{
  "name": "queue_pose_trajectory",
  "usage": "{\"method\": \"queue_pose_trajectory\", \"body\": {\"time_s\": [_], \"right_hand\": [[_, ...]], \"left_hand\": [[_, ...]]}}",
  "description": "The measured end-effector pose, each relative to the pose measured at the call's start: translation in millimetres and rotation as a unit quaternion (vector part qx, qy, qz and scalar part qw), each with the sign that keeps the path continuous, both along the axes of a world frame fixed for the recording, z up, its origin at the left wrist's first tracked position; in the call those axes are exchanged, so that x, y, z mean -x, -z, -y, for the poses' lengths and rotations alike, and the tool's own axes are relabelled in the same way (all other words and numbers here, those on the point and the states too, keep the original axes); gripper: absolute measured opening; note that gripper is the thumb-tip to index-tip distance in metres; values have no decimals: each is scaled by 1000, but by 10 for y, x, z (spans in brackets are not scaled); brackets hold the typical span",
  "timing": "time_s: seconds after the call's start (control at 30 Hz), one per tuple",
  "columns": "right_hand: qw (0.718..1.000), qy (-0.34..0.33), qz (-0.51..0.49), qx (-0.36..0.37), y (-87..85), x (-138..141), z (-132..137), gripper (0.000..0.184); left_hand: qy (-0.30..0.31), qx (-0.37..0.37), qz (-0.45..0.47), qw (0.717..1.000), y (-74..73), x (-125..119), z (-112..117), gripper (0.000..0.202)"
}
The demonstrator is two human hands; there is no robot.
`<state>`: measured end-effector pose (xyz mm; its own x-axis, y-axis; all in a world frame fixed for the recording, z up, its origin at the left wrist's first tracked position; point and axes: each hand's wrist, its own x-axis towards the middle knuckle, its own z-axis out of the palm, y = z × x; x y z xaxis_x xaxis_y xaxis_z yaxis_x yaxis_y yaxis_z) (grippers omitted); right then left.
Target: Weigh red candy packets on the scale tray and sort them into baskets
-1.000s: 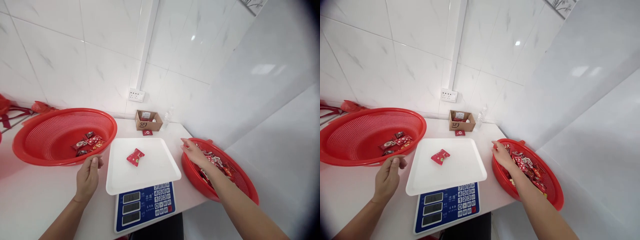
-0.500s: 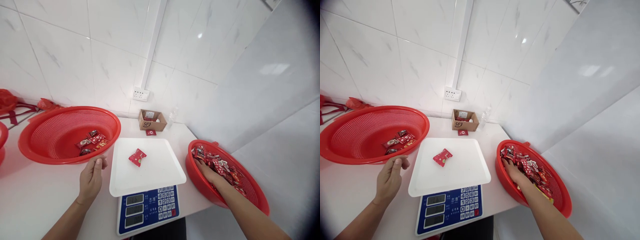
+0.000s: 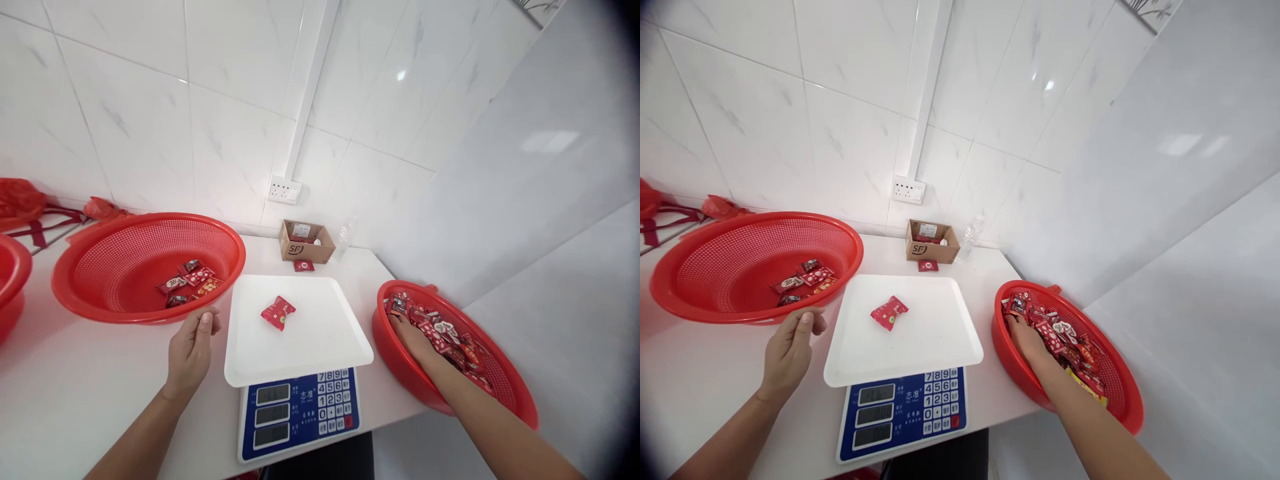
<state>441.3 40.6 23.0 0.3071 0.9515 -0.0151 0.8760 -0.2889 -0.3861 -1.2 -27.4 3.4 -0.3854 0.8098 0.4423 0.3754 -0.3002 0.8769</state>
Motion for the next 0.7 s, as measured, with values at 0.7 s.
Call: {"method": "queue_pose_trajectory", "body": {"time_s": [0.7], "right_hand": [[987, 14, -20, -161, -696, 104, 248, 39]], "left_hand": [[-5, 22, -20, 1000, 4, 5, -10, 29]]}}
